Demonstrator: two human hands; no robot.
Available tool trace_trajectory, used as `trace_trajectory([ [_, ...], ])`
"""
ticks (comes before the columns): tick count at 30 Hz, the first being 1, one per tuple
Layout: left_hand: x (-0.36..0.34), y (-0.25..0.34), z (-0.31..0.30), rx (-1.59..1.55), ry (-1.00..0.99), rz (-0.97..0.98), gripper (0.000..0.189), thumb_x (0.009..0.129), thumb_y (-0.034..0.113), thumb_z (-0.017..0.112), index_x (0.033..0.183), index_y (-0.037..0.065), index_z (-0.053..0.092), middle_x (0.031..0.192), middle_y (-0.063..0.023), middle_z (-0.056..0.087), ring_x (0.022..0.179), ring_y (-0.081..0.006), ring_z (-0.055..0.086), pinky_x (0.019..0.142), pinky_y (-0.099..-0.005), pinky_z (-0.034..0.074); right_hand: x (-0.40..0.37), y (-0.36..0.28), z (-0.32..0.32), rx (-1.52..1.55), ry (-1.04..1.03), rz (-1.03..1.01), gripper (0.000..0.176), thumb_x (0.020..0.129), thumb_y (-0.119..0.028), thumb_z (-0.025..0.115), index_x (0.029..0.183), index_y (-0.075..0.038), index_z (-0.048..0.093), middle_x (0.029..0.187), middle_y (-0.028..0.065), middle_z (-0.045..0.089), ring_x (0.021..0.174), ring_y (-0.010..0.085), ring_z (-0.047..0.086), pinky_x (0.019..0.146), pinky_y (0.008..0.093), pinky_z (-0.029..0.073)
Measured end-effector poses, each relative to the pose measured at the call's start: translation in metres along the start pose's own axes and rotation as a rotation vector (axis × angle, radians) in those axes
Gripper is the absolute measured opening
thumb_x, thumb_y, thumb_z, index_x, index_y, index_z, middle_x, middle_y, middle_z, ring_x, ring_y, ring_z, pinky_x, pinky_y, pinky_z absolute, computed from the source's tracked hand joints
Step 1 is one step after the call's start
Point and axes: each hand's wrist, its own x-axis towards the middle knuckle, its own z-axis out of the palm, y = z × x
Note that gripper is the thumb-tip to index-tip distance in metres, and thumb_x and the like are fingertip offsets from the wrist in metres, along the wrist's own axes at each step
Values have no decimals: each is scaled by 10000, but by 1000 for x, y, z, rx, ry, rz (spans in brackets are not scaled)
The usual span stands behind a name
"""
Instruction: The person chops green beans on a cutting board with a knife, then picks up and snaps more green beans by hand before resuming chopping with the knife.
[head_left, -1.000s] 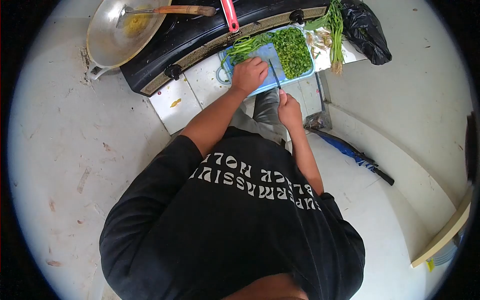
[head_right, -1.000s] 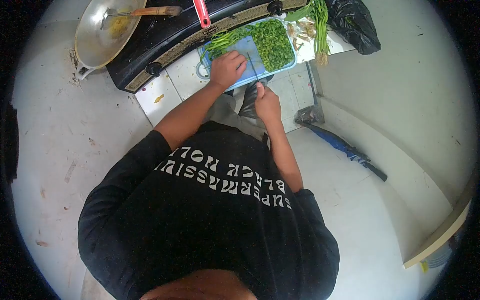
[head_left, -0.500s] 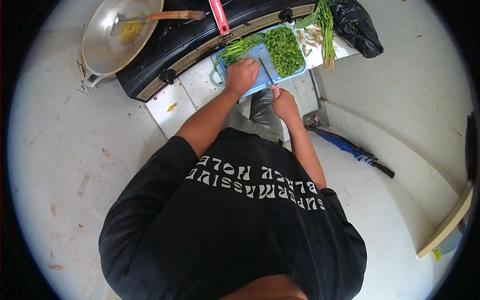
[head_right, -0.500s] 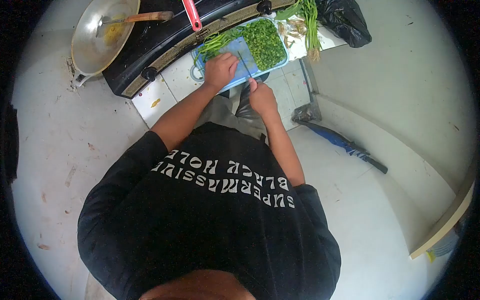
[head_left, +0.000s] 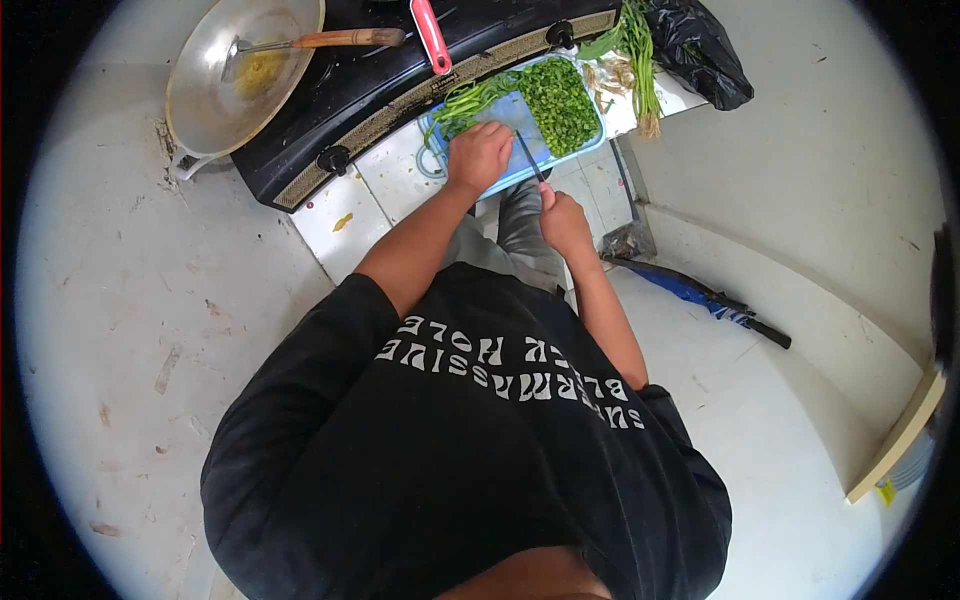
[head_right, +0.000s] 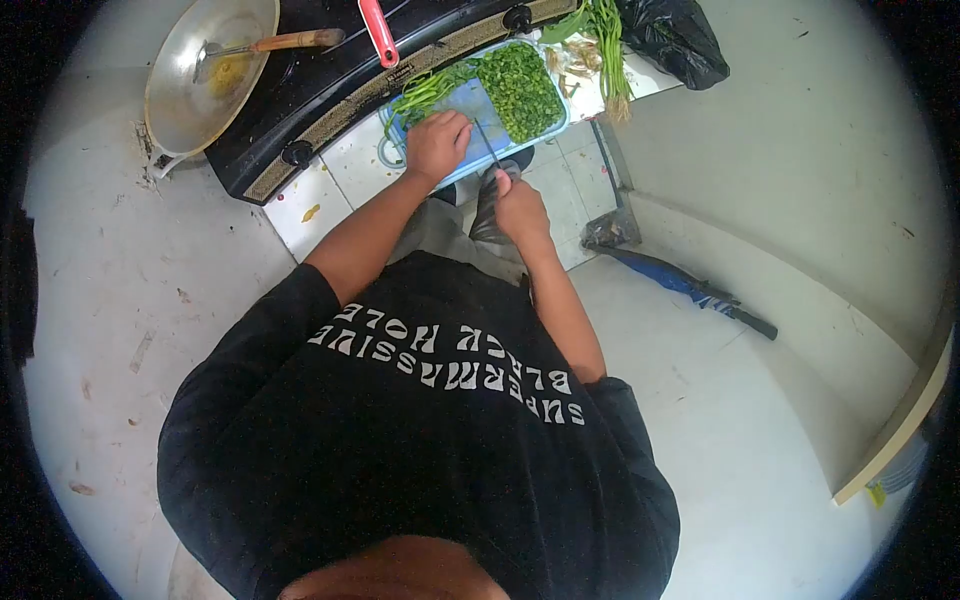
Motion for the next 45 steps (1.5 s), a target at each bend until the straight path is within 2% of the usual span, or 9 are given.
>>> trace_trajectory([
  [6, -2, -3, 2, -36, 26, 20, 83, 840, 161, 696, 825, 104, 637, 824, -70, 627, 807, -306, 648, 684, -446, 535, 10, -19, 3, 63, 89, 8, 594, 1075, -462, 361, 1064, 34, 687, 1021, 344, 679, 1024, 534, 628, 885, 593, 485],
  [15, 0, -2, -1, -40, 26, 31, 82, 825, 143, 699, 818, 100, 629, 801, -71, 604, 792, -297, 641, 678, -439, 532, 0, -16, 2, 39, 67, -38, 602, 1074, -470, 366, 1025, 40, 681, 999, 342, 679, 1003, 535, 634, 864, 598, 489],
  [24, 0, -4, 0, -39, 12, 50, 74, 820, 134, 689, 811, 99, 624, 796, -68, 599, 792, -291, 640, 676, -433, 534, 22, -16, -1, 23, 10, -44, 603, 1066, -484, 377, 1061, 28, 694, 1042, 344, 678, 1040, 518, 638, 900, 581, 495],
  [27, 0, -4, 1, -26, 20, 47, 70, 827, 136, 684, 809, 101, 626, 801, -68, 604, 795, -291, 642, 677, -433, 535, 26, -19, 8, 27, 89, -50, 635, 1069, -494, 383, 974, 51, 694, 961, 358, 673, 973, 539, 640, 861, 583, 496],
  [31, -2, -1, 0, -34, 35, 32, 55, 840, 140, 678, 820, 106, 639, 821, -66, 620, 809, -292, 647, 686, -435, 537, 6, -11, 11, 77, 92, -97, 636, 1069, -491, 381, 974, 56, 693, 963, 363, 669, 971, 548, 635, 863, 586, 493],
  [36, -2, -3, 2, -15, 13, 25, 45, 841, 147, 688, 846, 112, 660, 835, -64, 625, 819, -287, 649, 694, -435, 539, -14, 12, 15, 41, 82, -5, 650, 1070, -499, 376, 941, 61, 681, 946, 368, 663, 964, 555, 629, 845, 600, 483],
  [42, -4, -3, 2, -26, 41, 43, 74, 834, 161, 712, 842, 103, 666, 826, -69, 602, 790, -304, 651, 664, -443, 534, 11, -8, 16, 84, 167, -60, 648, 1076, -494, 369, 926, 55, 678, 922, 359, 665, 949, 556, 627, 823, 604, 482],
  [45, -4, -3, 3, -16, 34, 39, 73, 823, 162, 718, 840, 107, 674, 829, -64, 599, 794, -295, 656, 665, -438, 538, 8, -7, 9, 69, 130, -82, 623, 1076, -480, 371, 952, 50, 674, 958, 350, 675, 962, 544, 635, 836, 600, 486],
])
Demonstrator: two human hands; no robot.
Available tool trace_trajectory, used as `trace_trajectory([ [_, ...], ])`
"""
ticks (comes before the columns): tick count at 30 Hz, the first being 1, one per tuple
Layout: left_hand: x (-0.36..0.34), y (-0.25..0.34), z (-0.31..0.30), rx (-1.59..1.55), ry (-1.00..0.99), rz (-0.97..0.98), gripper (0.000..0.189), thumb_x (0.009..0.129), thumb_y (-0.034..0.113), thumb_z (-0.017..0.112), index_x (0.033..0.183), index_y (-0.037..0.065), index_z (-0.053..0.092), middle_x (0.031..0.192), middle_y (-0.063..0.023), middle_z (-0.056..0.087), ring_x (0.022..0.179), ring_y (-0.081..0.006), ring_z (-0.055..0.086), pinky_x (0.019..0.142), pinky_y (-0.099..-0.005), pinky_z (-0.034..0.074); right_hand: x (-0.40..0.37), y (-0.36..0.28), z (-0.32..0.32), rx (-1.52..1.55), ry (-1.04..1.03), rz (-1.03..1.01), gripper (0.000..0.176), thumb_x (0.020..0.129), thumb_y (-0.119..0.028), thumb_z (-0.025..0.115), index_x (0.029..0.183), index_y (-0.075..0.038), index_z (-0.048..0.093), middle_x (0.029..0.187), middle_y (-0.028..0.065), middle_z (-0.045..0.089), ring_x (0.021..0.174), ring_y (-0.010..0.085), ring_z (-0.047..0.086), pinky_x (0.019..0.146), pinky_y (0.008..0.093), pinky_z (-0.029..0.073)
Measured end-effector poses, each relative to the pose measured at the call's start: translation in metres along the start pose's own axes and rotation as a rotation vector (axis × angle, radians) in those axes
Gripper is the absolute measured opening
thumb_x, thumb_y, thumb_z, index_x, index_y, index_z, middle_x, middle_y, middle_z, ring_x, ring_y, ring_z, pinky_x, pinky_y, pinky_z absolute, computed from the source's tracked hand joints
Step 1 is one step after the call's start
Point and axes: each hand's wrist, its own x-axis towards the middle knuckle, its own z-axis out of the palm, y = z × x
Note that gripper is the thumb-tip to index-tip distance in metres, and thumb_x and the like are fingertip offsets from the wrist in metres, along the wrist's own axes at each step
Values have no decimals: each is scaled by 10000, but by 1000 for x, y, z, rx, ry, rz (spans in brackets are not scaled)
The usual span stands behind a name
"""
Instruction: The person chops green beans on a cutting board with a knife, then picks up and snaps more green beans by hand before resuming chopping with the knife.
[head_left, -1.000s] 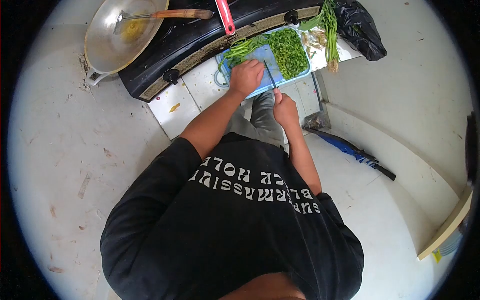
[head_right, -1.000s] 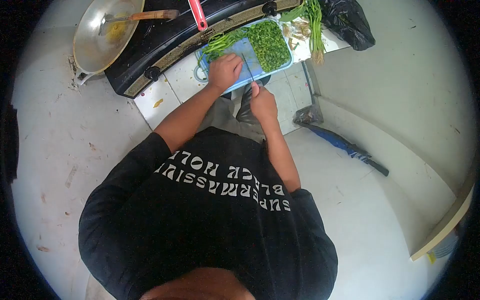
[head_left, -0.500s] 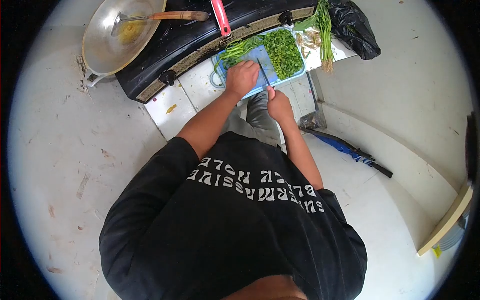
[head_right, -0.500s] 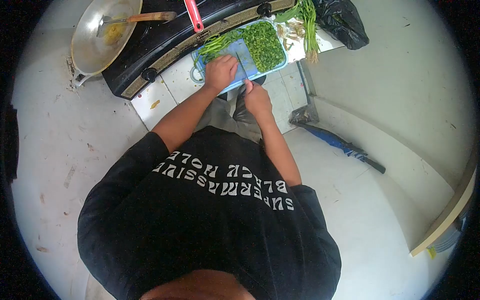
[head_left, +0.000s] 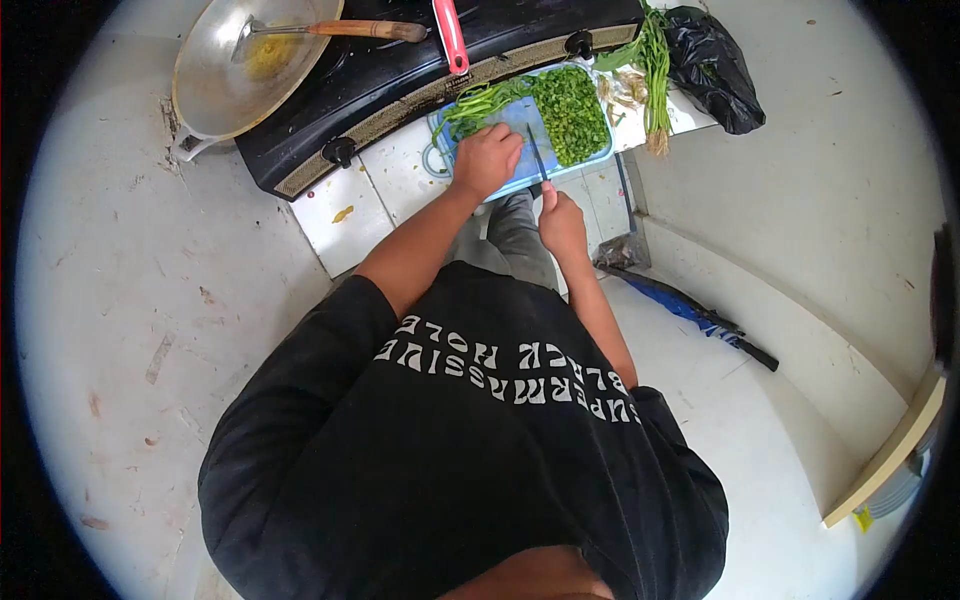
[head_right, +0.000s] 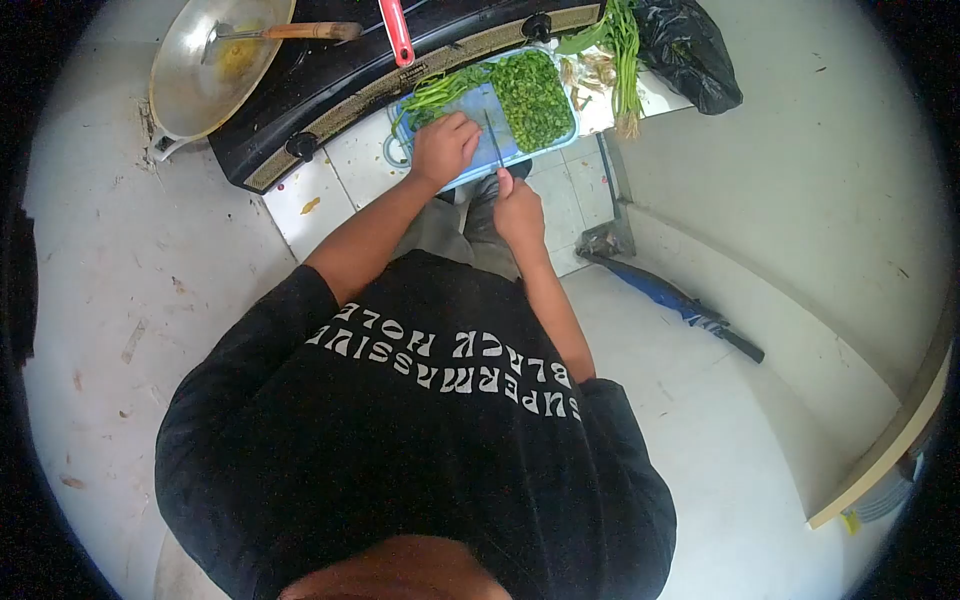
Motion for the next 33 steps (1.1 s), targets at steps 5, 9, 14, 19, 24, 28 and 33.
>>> trace_trajectory([
  [5, 0, 0, 0, -17, 0, -20, 78, 803, 161, 726, 834, 111, 675, 828, -58, 599, 799, -287, 660, 671, -432, 543, -6, -2, -7, 3, -25, 1, 618, 1077, -470, 374, 939, 55, 669, 953, 355, 670, 962, 546, 630, 832, 599, 485],
  [9, -1, -3, 2, -24, 12, -7, 87, 790, 161, 730, 836, 114, 673, 824, -56, 598, 793, -286, 657, 670, -431, 544, -5, -4, -4, -10, -54, 16, 618, 1076, -472, 375, 950, 58, 666, 955, 356, 671, 963, 544, 632, 834, 596, 487],
  [14, 0, -3, 0, -28, 1, -3, 90, 782, 154, 728, 841, 115, 672, 817, -54, 597, 788, -284, 655, 667, -434, 542, 1, -2, -3, -50, -81, 15, 621, 1075, -483, 367, 984, 52, 668, 981, 349, 679, 976, 541, 638, 844, 596, 492],
  [19, 1, -3, 1, -22, -6, -7, 76, 787, 147, 724, 838, 120, 674, 821, -53, 608, 799, -286, 659, 673, -435, 544, 13, -9, -1, -68, -84, 14, 625, 1072, -496, 362, 1032, 46, 672, 1015, 345, 682, 1002, 535, 640, 865, 597, 493],
  [24, -1, -1, 1, -27, 24, -42, 73, 799, 153, 720, 838, 116, 671, 833, -62, 613, 805, -290, 659, 684, -436, 546, 0, -6, 2, -36, -78, 53, 629, 1069, -495, 366, 1044, 48, 681, 1018, 349, 680, 1014, 535, 639, 884, 593, 492],
  [28, 0, 0, 1, -40, 37, -59, 68, 807, 150, 714, 832, 112, 664, 840, -72, 609, 800, -297, 654, 685, -440, 545, -6, 10, 2, -34, -114, 70, 634, 1070, -494, 363, 1036, 49, 689, 1021, 353, 678, 1017, 537, 636, 885, 592, 491],
  [33, 2, -2, 0, -51, -12, -29, 77, 824, 158, 725, 869, 116, 679, 846, -75, 619, 817, -309, 666, 688, -442, 539, 6, -1, 2, -10, -62, 52, 621, 1073, -476, 365, 1026, 49, 694, 1005, 357, 676, 1005, 536, 639, 872, 590, 494],
])
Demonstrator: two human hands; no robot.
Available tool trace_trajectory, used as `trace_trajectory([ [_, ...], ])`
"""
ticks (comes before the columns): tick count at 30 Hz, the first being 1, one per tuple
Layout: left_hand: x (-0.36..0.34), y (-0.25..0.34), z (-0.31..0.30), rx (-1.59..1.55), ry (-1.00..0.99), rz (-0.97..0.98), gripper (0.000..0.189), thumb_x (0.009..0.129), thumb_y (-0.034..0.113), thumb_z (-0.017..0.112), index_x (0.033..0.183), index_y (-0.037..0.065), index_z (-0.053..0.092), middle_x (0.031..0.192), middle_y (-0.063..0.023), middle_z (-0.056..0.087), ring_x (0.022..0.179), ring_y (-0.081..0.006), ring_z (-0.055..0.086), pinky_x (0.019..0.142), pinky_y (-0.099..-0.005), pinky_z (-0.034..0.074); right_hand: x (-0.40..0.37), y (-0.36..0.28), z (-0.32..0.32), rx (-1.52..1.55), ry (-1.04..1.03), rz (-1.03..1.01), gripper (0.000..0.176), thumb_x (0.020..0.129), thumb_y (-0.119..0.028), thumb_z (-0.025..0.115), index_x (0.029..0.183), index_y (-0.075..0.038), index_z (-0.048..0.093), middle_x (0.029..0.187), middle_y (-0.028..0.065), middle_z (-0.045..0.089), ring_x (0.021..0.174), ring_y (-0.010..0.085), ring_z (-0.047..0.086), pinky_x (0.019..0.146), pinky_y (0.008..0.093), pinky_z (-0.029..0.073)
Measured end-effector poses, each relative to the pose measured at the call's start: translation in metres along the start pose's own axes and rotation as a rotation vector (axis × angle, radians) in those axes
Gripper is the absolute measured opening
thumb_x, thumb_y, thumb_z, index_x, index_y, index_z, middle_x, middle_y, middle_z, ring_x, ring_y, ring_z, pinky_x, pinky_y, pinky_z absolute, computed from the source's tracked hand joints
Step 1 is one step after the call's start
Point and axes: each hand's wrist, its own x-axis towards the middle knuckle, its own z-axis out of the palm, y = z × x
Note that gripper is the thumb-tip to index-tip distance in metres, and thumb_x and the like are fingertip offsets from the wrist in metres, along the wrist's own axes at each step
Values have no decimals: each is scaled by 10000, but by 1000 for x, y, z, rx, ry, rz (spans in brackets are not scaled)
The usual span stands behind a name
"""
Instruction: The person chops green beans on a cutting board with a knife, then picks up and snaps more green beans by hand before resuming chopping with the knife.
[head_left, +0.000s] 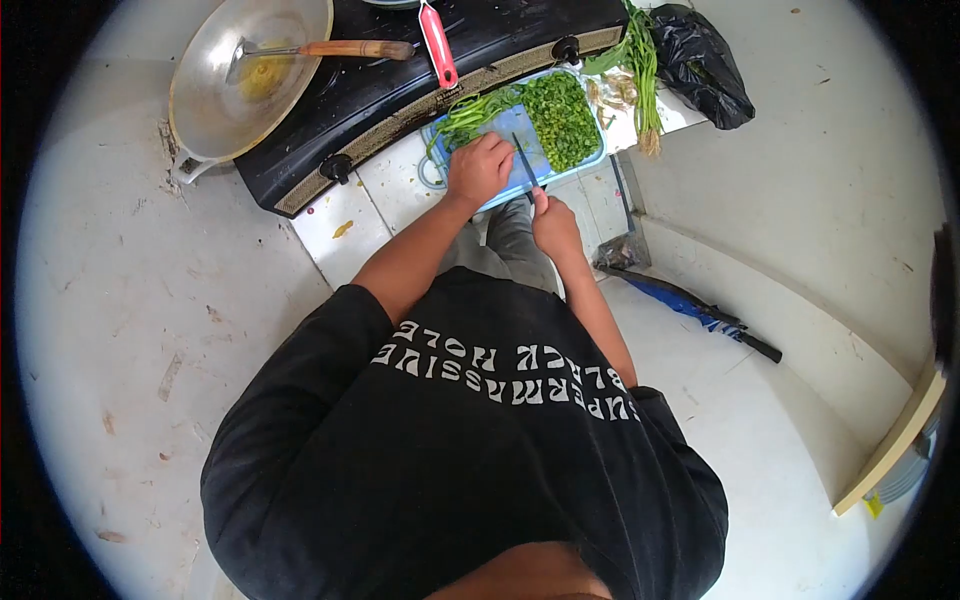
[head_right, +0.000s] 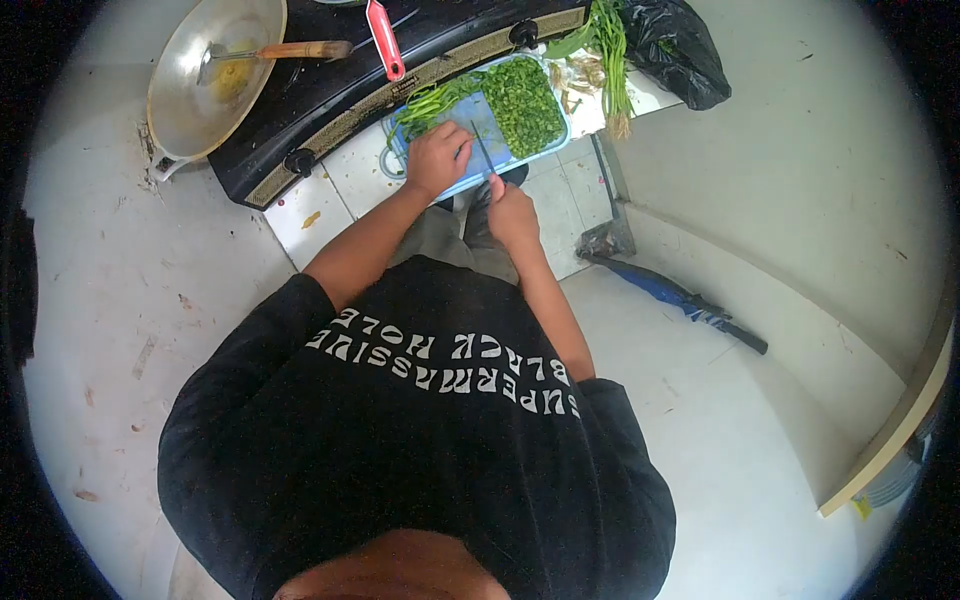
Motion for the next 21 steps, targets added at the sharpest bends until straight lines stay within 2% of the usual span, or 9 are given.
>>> trace_trajectory([
  [6, -1, 1, 1, -42, 38, -29, 66, 826, 143, 718, 850, 103, 671, 839, -76, 629, 808, -308, 664, 683, -442, 540, -4, -5, 9, 63, 66, -45, 590, 1075, -454, 377, 1015, 49, 679, 964, 357, 674, 959, 539, 643, 836, 594, 500],
  [11, -1, 2, 1, -72, 78, -22, 54, 827, 137, 708, 843, 102, 670, 845, -80, 636, 805, -308, 663, 686, -440, 543, -6, 7, 7, 60, 38, -30, 579, 1077, -448, 379, 1006, 46, 672, 960, 354, 675, 959, 541, 641, 830, 597, 497],
  [19, -2, 0, -1, -65, 72, -6, 55, 821, 132, 718, 849, 96, 687, 846, -75, 631, 797, -294, 664, 686, -425, 545, -5, -9, 2, -3, 28, -50, 595, 1072, -480, 384, 1018, 37, 672, 956, 352, 677, 940, 542, 645, 816, 608, 497],
  [21, -1, 0, 0, -57, 66, -6, 55, 819, 132, 718, 851, 97, 689, 844, -74, 629, 793, -294, 663, 686, -424, 545, -2, -7, 3, -29, 54, -34, 588, 1071, -470, 401, 960, 32, 685, 925, 344, 678, 936, 539, 643, 818, 605, 487],
])
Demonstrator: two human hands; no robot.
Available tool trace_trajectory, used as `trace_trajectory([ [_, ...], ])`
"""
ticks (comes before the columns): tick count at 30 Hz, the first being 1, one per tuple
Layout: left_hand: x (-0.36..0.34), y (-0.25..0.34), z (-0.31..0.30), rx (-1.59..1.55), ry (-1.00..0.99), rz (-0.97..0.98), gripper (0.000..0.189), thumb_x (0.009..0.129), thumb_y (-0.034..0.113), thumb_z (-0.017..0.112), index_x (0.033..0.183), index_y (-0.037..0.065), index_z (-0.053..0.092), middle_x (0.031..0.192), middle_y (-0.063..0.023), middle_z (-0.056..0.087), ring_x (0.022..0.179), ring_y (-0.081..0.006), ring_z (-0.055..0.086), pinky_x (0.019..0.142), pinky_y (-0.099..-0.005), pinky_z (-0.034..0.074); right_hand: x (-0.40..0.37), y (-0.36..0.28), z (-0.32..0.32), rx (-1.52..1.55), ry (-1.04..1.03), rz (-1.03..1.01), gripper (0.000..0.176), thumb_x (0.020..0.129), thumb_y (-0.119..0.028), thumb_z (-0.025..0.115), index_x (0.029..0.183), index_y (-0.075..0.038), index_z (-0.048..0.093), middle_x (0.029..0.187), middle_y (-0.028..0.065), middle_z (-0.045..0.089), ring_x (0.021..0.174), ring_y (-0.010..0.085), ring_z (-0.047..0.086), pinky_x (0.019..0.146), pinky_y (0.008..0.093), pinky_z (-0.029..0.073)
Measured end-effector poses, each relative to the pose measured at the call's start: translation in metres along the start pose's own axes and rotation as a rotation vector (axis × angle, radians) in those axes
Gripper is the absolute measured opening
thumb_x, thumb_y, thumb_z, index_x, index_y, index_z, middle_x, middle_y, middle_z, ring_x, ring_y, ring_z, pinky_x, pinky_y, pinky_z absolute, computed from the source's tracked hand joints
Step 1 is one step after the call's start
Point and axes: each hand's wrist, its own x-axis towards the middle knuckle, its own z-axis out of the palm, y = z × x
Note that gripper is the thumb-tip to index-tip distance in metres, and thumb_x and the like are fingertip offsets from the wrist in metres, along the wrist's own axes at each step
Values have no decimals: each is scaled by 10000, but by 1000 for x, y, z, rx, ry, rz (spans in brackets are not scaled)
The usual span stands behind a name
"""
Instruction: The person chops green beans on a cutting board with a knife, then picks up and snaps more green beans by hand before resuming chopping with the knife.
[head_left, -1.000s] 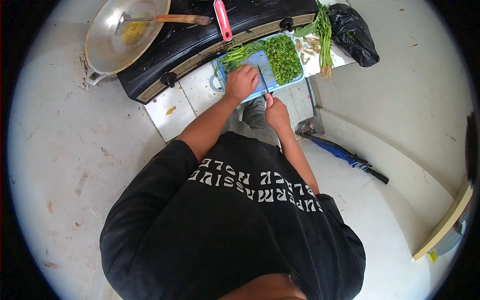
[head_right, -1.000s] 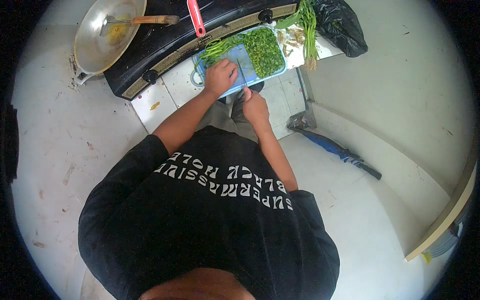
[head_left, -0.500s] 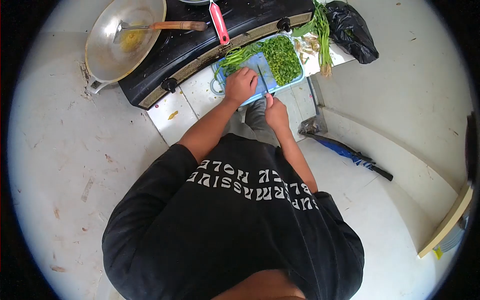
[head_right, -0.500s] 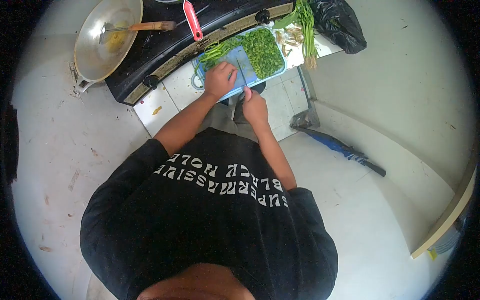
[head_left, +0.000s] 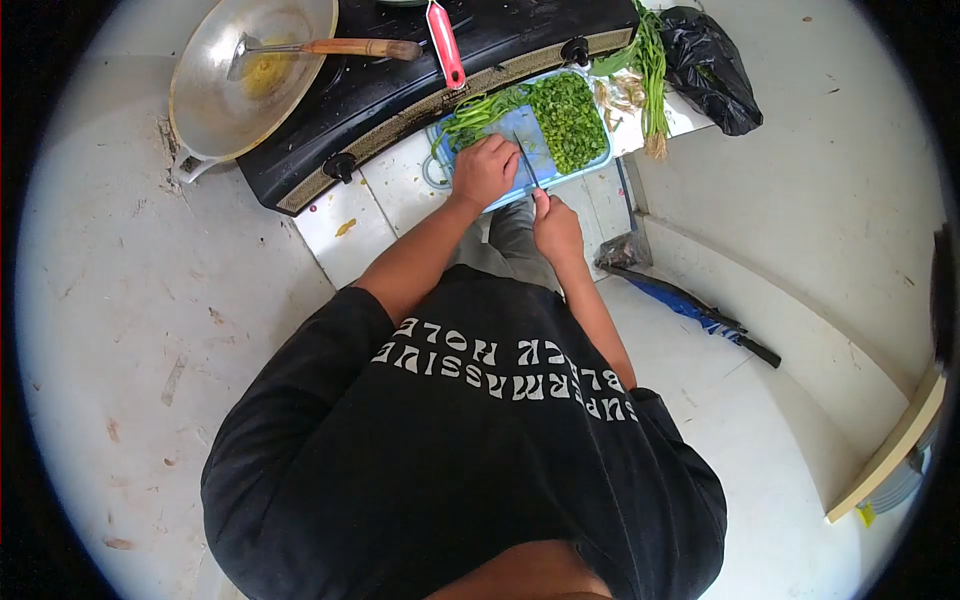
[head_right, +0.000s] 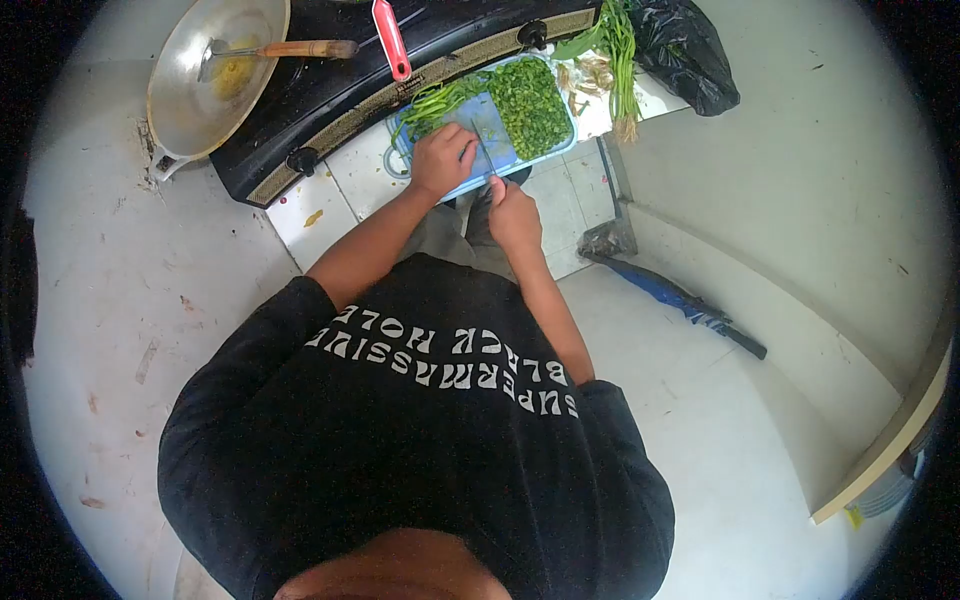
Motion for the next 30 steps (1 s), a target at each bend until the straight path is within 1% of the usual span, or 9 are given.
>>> trace_trajectory([
  [5, 2, 2, -3, -8, 25, 2, 50, 815, 124, 717, 848, 97, 689, 834, -71, 621, 783, -292, 658, 682, -425, 543, 3, -9, -4, -18, -5, 8, 582, 1073, -468, 393, 993, 23, 695, 931, 345, 678, 937, 535, 646, 814, 599, 492],
  [7, 1, 1, -2, 14, -19, -7, 54, 811, 115, 719, 837, 93, 678, 836, -71, 624, 791, -295, 659, 681, -426, 541, 4, -6, -2, -1, -8, 6, 581, 1073, -469, 391, 1005, 21, 697, 936, 344, 679, 940, 533, 647, 815, 596, 494],
  [9, 0, 2, 0, 13, -17, -12, 57, 811, 116, 719, 836, 93, 672, 835, -73, 625, 794, -297, 660, 682, -428, 541, 17, -1, 4, -13, -28, -36, 569, 1066, -491, 394, 1113, -7, 687, 989, 320, 696, 976, 518, 657, 844, 589, 508],
  [16, 0, 1, 0, -1, 14, -44, 64, 825, 133, 714, 846, 98, 666, 836, -84, 632, 803, -306, 664, 694, -440, 542, -6, 7, -1, 29, -52, 7, 576, 1069, -488, 385, 1073, 2, 686, 986, 335, 686, 972, 531, 647, 847, 593, 500],
  [18, 1, 0, 3, 0, 7, -62, 69, 825, 137, 717, 844, 96, 664, 840, -85, 634, 805, -306, 664, 699, -439, 543, -14, 20, -1, 0, -58, 27, 623, 1071, -494, 389, 979, 49, 678, 940, 343, 674, 948, 538, 641, 818, 581, 500],
  [19, 0, 1, 2, 4, 2, -83, 75, 825, 141, 719, 843, 95, 663, 843, -87, 635, 807, -305, 665, 704, -438, 543, -18, 24, 0, 1, -57, 31, 623, 1071, -494, 389, 979, 49, 678, 940, 343, 674, 948, 538, 641, 818, 581, 500],
  [23, 0, 3, -2, 10, 2, -50, 77, 821, 140, 718, 834, 90, 661, 840, -93, 630, 812, -312, 658, 709, -438, 543, -11, 23, 0, 8, -27, 8, 631, 1073, -496, 381, 961, 50, 677, 936, 345, 673, 942, 536, 642, 817, 588, 494],
  [26, -6, -3, -5, -58, -36, 30, 69, 805, 79, 715, 859, 66, 674, 854, -113, 634, 846, -339, 643, 727, -449, 527, 4, 17, -2, 16, 3, -20, 613, 1072, -490, 383, 965, 39, 675, 941, 342, 677, 944, 536, 644, 820, 596, 495],
  [30, -9, -6, -8, -79, -35, 61, 81, 803, 50, 704, 876, 41, 668, 869, -130, 634, 850, -351, 638, 747, -451, 528, 6, 12, -8, 8, 2, -45, 586, 1069, -481, 391, 975, 23, 676, 944, 338, 681, 950, 535, 646, 823, 597, 501],
])
